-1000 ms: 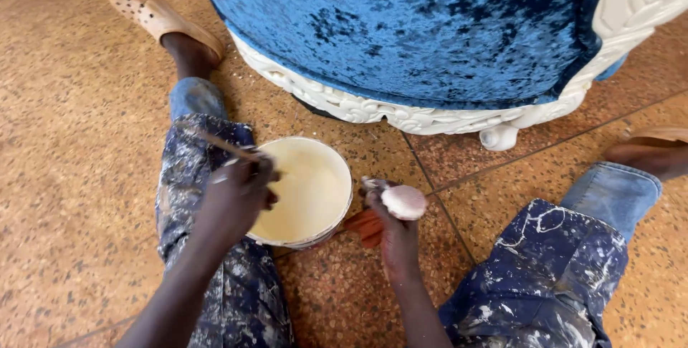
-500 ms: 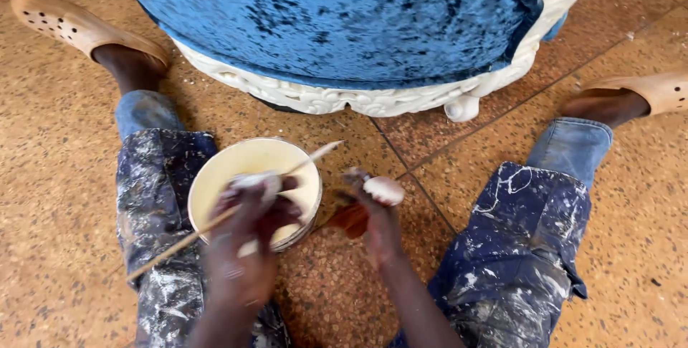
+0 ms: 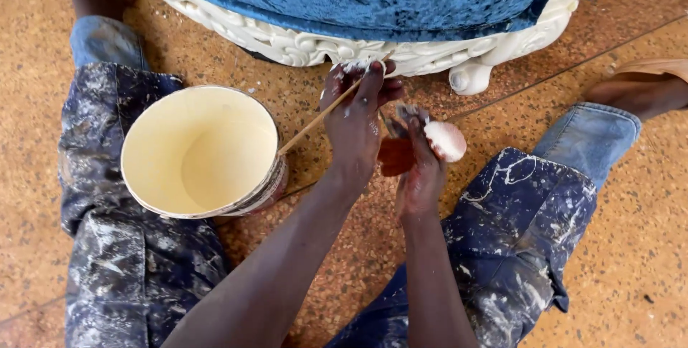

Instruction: Painting the ornate wooden base of a blue velvet chair using a brush and a sponge.

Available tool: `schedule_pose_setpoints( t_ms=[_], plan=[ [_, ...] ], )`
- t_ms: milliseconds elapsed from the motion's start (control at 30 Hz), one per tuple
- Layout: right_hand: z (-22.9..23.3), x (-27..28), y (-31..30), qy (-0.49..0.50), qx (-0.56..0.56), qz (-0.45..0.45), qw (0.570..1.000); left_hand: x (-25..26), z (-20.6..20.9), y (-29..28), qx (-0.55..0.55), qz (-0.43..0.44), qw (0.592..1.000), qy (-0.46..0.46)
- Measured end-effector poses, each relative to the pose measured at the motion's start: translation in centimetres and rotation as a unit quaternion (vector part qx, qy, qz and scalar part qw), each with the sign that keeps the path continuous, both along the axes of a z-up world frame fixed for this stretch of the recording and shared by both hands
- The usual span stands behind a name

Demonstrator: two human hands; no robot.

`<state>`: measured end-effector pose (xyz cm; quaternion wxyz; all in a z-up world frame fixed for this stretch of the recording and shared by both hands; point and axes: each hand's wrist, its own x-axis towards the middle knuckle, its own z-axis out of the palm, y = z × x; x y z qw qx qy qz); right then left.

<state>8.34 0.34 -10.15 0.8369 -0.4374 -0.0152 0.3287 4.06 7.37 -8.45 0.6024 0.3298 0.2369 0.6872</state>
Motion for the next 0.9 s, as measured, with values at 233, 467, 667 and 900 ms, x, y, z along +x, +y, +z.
schedule_pose_setpoints(
  t_ms=[233,467,667,900],
  plan=[
    [-0.5,1.3,2.0,0.047,-0.006,-0.014,0.999,1.3,1.0,0.3,-0.044,-0.034,0.998,-0.016],
    [-1.6,2.2,1.3,0.014,-0.007,0.040,0.999,1.8,0.3,-0.2,-0.061,-0.046,0.995,-0.065],
    [-1.0,2.3,1.8,0.024,-0.016,0.035,0.999,1.5,1.0,0.1,-0.069,-0.043,0.995,-0.051],
    [0.4,1.6,2.1,0.011,-0.006,0.065,0.998,0.9,1.6,0.1,-0.044,-0.026,0.999,-0.009]
  ],
)
